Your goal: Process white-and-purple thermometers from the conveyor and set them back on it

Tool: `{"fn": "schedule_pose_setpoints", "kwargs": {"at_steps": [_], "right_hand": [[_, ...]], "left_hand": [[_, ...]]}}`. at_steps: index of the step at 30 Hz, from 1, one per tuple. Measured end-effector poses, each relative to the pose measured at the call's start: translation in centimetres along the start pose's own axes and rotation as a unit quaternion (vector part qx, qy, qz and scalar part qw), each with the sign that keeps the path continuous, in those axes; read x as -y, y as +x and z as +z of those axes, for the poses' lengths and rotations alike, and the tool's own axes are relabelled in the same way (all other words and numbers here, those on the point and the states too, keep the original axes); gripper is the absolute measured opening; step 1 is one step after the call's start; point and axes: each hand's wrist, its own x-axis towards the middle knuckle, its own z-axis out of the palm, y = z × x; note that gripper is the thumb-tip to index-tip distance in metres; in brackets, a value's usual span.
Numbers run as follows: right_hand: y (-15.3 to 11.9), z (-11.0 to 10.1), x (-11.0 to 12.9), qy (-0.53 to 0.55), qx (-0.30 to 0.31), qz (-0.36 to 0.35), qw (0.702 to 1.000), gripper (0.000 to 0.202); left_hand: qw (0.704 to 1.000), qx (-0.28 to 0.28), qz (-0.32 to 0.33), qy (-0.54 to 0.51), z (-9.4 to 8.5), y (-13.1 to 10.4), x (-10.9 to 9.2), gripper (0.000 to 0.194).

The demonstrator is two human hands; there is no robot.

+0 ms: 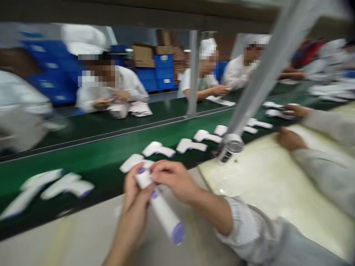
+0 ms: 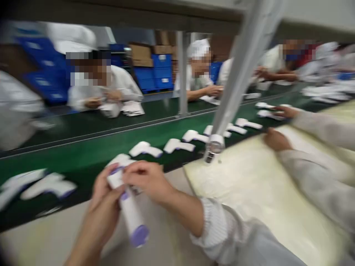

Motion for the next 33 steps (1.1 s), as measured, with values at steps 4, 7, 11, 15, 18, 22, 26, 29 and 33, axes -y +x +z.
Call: {"fn": "schedule_pose_setpoints", "kwargs": {"at_steps": [4, 7, 11, 15, 18, 22, 26, 29, 33], "right_hand": [[-0.5, 0.1, -0.8, -0.031, 0.003, -0.007, 0.999, 0.014], [-0.9, 0.2, -0.9, -0.036, 0.02, -0.017, 0.999, 0.015], [-1.1, -0.1, -0.7, -0.064, 0.023, -0.049, 0.996, 0.012], [-0.9, -0.2, -0.5, -0.09, 0.02, -0.067, 0.993, 0.011], [-0.9, 0.0, -0.4, -0.1, 0.015, -0.073, 0.992, 0.012], [-0.9, 0.2, -0.1, -0.106, 0.015, -0.075, 0.991, 0.011], [-0.7, 0.2, 0.1, -0.114, 0.014, -0.08, 0.99, 0.01], [-0.8, 0.4, 0.1, -0.119, -0.002, -0.099, 0.988, 0.011], [-0.1, 1.0, -0.3, -0.04, 0.006, -0.042, 0.998, 0.032]], "left_hand": [[1.0, 0.01, -0.018, -0.019, -1.3, -1.8, -0.8, 0.063], [0.999, 0.022, -0.02, -0.026, -0.6, -2.0, -1.2, 0.06], [0.998, 0.048, -0.015, -0.039, -0.2, -2.4, -1.4, 0.06], [0.997, 0.057, -0.015, -0.047, -0.3, -2.4, -1.4, 0.061], [0.997, 0.057, -0.016, -0.044, -0.4, -2.3, -1.3, 0.06], [0.999, 0.042, -0.016, -0.029, -0.6, -2.2, -0.9, 0.056], [0.999, 0.037, -0.003, -0.005, -0.6, -2.0, -0.8, 0.054], [1.0, 0.013, 0.001, 0.017, -0.9, -2.0, -0.5, 0.056], [0.999, -0.028, -0.007, 0.038, -3.1, -0.2, 1.5, 0.058]]}}
